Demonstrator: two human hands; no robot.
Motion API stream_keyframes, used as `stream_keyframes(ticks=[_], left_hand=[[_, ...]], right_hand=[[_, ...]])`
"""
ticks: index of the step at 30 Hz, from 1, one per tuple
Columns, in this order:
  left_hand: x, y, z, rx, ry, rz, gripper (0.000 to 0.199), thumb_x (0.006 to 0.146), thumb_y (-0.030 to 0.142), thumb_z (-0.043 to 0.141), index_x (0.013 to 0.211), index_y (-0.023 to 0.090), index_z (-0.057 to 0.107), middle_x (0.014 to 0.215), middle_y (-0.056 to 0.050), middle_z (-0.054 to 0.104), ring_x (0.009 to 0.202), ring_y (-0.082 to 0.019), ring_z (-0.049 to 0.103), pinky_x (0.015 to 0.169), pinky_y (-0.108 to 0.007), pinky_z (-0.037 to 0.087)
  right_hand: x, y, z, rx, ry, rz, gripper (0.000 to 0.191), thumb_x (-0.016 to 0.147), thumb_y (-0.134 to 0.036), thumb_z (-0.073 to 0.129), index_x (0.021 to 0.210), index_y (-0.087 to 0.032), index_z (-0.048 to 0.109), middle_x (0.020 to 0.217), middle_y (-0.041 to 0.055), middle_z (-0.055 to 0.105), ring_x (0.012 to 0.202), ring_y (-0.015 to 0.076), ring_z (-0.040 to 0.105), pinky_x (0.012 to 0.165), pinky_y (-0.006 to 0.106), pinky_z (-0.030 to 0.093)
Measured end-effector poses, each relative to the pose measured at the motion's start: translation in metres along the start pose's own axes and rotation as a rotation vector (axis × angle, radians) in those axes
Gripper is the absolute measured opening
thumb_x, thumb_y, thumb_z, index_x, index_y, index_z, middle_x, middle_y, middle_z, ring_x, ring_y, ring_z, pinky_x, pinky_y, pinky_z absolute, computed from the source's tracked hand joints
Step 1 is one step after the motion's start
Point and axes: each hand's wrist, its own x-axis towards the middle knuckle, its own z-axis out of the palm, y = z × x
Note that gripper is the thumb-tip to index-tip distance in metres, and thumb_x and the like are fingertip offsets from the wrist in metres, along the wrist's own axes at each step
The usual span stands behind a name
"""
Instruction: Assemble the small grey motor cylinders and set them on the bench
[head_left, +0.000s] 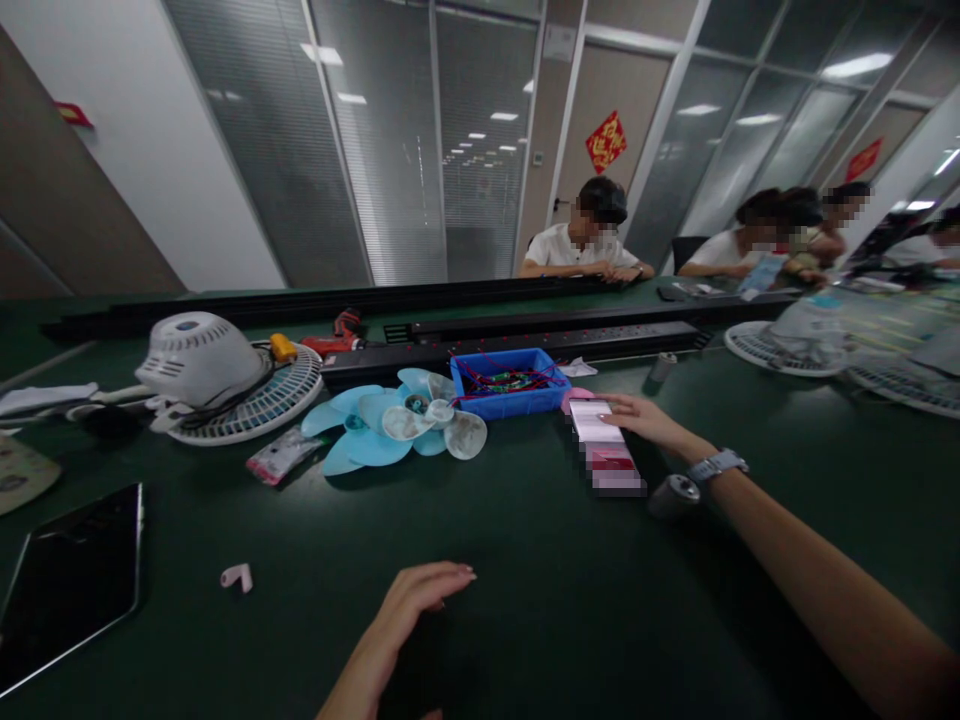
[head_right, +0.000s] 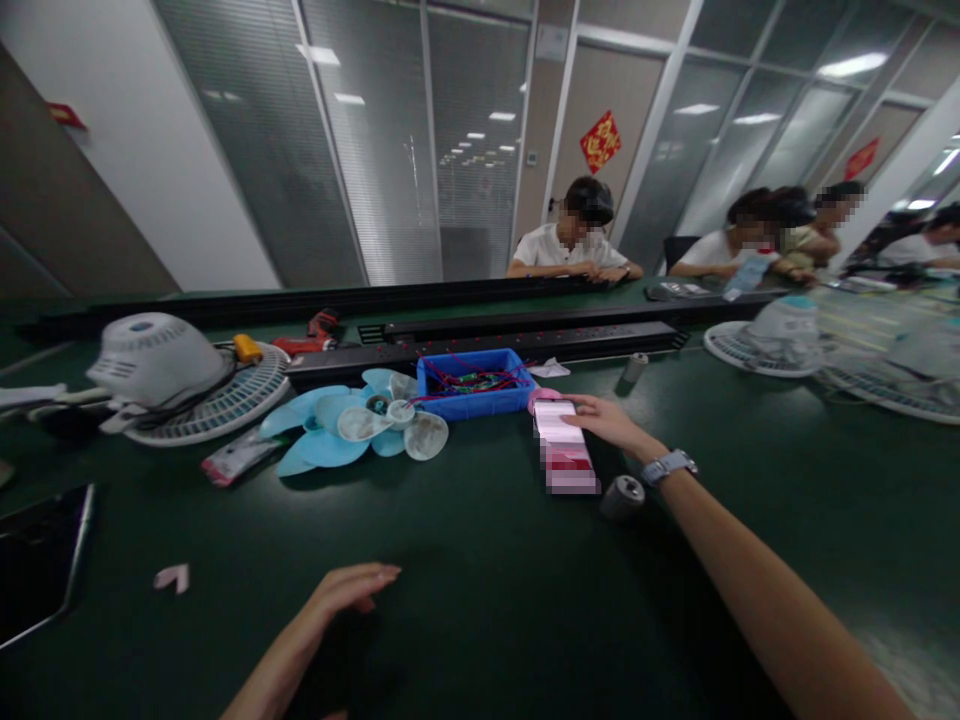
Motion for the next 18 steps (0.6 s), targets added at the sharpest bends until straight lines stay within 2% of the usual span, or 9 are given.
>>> stream_keyframes(ticks=[3,6,10,15,18], left_hand=[[0.001,-0.007,0.000,0.009,-0.007,-0.058,0.033,0.093,0.040,0.044,0.108,0.033,0.072,0.118,-0.001,0.070,0.104,-0.025,0.064,0.088,-0.036,0.055],[0.002,-0.013,-0.001,0.014,-0.010,-0.096,0.031,0.091,0.042,0.047,0.106,0.033,0.073,0.116,-0.001,0.070,0.104,-0.026,0.063,0.088,-0.037,0.055],[0.005,-0.019,-0.001,0.007,-0.005,-0.132,0.028,0.085,0.044,0.054,0.100,0.033,0.075,0.114,-0.001,0.071,0.109,-0.028,0.060,0.090,-0.036,0.054],[0.016,-0.028,0.001,-0.030,0.017,-0.290,0.030,0.082,0.045,0.054,0.091,0.027,0.077,0.106,-0.005,0.073,0.104,-0.029,0.063,0.084,-0.037,0.055],[0.027,-0.036,0.001,-0.034,-0.037,-0.386,0.026,0.074,0.042,0.061,0.084,0.025,0.078,0.098,-0.006,0.075,0.099,-0.030,0.065,0.084,-0.038,0.054]], right_hand=[[0.004,0.004,0.002,-0.013,0.044,-0.005,0.042,0.093,-0.031,0.060,0.130,-0.013,0.052,0.106,0.0092,0.060,0.090,0.0159,0.059,0.081,0.031,0.052],[0.008,0.008,0.002,-0.026,0.083,-0.016,0.032,0.097,-0.032,0.055,0.122,-0.013,0.055,0.108,0.0085,0.058,0.089,0.0151,0.058,0.081,0.032,0.052],[0.011,0.013,-0.001,-0.035,0.084,-0.033,0.032,0.098,-0.035,0.053,0.120,-0.011,0.056,0.096,0.0060,0.059,0.078,0.0125,0.058,0.071,0.028,0.052],[0.015,0.019,-0.003,-0.025,0.067,-0.054,0.033,0.097,-0.035,0.054,0.120,-0.012,0.055,0.101,0.0073,0.058,0.080,0.0122,0.057,0.070,0.026,0.052],[0.016,0.020,-0.003,-0.015,0.054,-0.048,0.033,0.097,-0.034,0.054,0.121,-0.012,0.055,0.099,0.0065,0.058,0.078,0.0120,0.056,0.069,0.026,0.051]])
